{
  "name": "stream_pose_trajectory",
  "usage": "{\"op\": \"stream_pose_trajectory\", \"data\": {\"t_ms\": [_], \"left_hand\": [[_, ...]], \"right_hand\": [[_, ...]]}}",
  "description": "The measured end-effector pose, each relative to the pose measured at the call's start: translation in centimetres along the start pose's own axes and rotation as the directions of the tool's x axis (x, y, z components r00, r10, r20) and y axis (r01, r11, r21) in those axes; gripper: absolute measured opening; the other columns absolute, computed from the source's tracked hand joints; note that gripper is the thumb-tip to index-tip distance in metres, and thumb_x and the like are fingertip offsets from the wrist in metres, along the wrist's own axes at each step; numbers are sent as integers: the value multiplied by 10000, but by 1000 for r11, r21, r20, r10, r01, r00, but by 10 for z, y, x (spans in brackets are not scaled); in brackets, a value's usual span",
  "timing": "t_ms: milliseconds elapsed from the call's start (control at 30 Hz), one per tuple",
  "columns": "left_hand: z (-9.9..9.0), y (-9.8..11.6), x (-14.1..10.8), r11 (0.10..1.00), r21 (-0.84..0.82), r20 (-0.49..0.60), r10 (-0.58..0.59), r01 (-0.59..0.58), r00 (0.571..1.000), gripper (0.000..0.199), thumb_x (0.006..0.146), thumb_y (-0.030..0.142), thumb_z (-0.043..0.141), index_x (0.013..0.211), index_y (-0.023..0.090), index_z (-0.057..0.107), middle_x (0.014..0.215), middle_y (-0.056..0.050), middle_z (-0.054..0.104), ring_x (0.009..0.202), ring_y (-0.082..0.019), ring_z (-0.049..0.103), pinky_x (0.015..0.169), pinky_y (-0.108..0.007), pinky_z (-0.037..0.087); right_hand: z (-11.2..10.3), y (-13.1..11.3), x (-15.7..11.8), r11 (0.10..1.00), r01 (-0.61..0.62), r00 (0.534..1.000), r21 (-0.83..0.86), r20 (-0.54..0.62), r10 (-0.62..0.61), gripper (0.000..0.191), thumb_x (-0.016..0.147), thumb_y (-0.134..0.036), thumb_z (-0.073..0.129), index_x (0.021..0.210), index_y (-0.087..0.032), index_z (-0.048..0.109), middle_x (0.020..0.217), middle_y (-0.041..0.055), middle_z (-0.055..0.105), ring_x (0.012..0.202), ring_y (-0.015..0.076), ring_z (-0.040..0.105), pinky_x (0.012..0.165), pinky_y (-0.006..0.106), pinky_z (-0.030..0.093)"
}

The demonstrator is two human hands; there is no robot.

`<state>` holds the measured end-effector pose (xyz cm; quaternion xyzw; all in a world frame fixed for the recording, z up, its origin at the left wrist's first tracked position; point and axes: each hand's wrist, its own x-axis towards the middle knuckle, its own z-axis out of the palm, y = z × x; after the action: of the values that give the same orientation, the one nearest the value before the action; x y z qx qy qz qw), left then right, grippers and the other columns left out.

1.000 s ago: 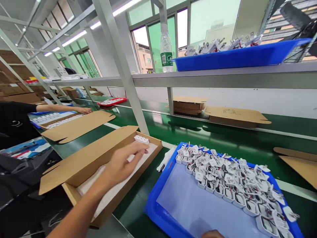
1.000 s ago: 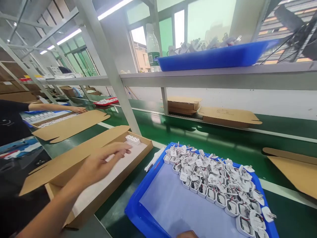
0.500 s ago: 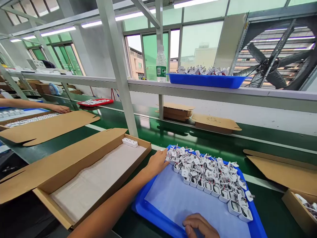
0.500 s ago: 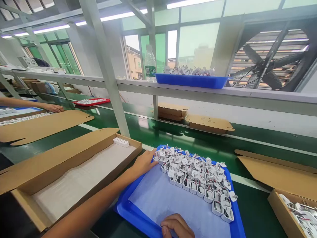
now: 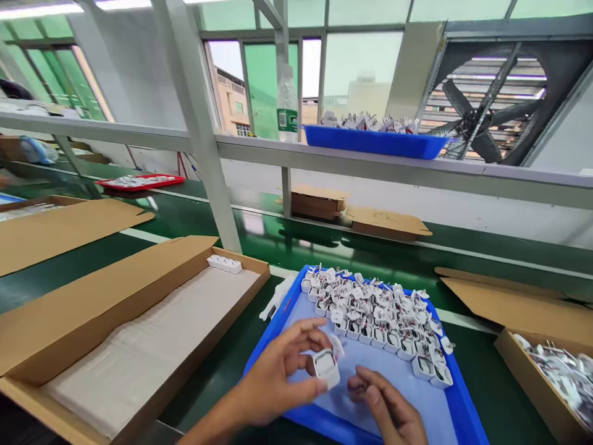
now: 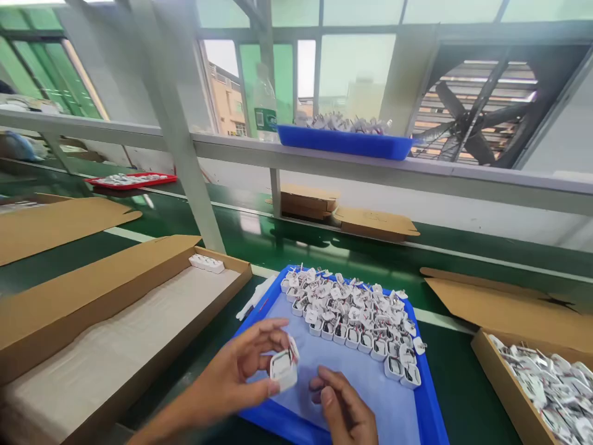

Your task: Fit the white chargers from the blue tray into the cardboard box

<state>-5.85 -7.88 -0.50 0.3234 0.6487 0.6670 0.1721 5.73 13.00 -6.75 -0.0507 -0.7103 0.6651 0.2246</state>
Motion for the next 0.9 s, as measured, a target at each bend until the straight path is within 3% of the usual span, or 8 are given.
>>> {"op": "stream_pose_trajectory", "data": {"t_ms": [33,100,200,267,333,467,633,900], "left_hand": [[9,-1,-9,998,-48,36,-24,26,999,732,804,188,839,1464,302,545,1212,-87,718,1044,-237,749,872,-335,632],[22,-4,-21,1000,6,69,-27,27,997,751,797,147,860,1457,360,574,1197,-52,749,1027,-222,745,925,-342,615],[31,-12,-23,971,211,93,92,-110,991,719,803,116,864,1427,385,629,1158,-44,768,1073,-246,712,984,-371,583],[32,-15,-21,935,308,95,154,-176,983,612,830,123,841,1370,366,690,1124,-57,755,1073,-256,699,969,-367,582],[32,-17,-18,928,339,55,146,-156,988,459,854,137,814,1259,347,759,1125,-60,738,1037,-241,710,931,-335,593],[34,-20,-18,973,231,-18,38,-33,999,342,826,175,841,1127,331,799,1173,-45,761,910,-194,742,795,-257,623],[37,-24,-18,993,-48,-25,-113,111,993,265,863,298,829,1128,289,828,1272,-95,780,1132,-275,764,905,-309,652],[42,-29,-15,993,-101,-146,-81,66,986,147,872,352,827,993,278,865,1143,-99,823,1021,-258,800,860,-313,659]], "right_hand": [[-4,-6,1,999,-29,999,38,36,28,426,994,-575,648,1189,-239,822,978,111,839,821,251,817,783,333,683],[-11,-18,2,997,-44,989,71,143,34,436,976,-593,665,1179,-244,828,945,105,822,835,253,804,786,341,681],[-15,-34,2,998,-53,982,25,183,48,332,952,-523,737,1114,-252,839,931,79,777,863,231,773,791,314,664],[-13,-41,1,1000,-24,982,-13,186,26,281,933,-475,779,1098,-255,836,933,69,756,867,217,753,806,309,654],[-10,-43,-2,999,27,979,-42,203,-18,246,934,-423,792,1123,-269,831,967,70,751,891,209,743,829,307,642],[-7,-40,-6,985,148,970,-92,207,-127,232,985,-250,729,1191,-314,812,1071,71,764,999,198,759,895,284,623],[-6,-35,-8,943,288,952,-165,156,-263,358,961,-79,665,1228,-293,768,1142,80,783,1065,212,759,923,302,630],[6,-31,-12,868,446,889,-217,215,-403,408,910,11,667,1219,-254,687,1153,101,747,1048,244,714,896,389,618]]}}
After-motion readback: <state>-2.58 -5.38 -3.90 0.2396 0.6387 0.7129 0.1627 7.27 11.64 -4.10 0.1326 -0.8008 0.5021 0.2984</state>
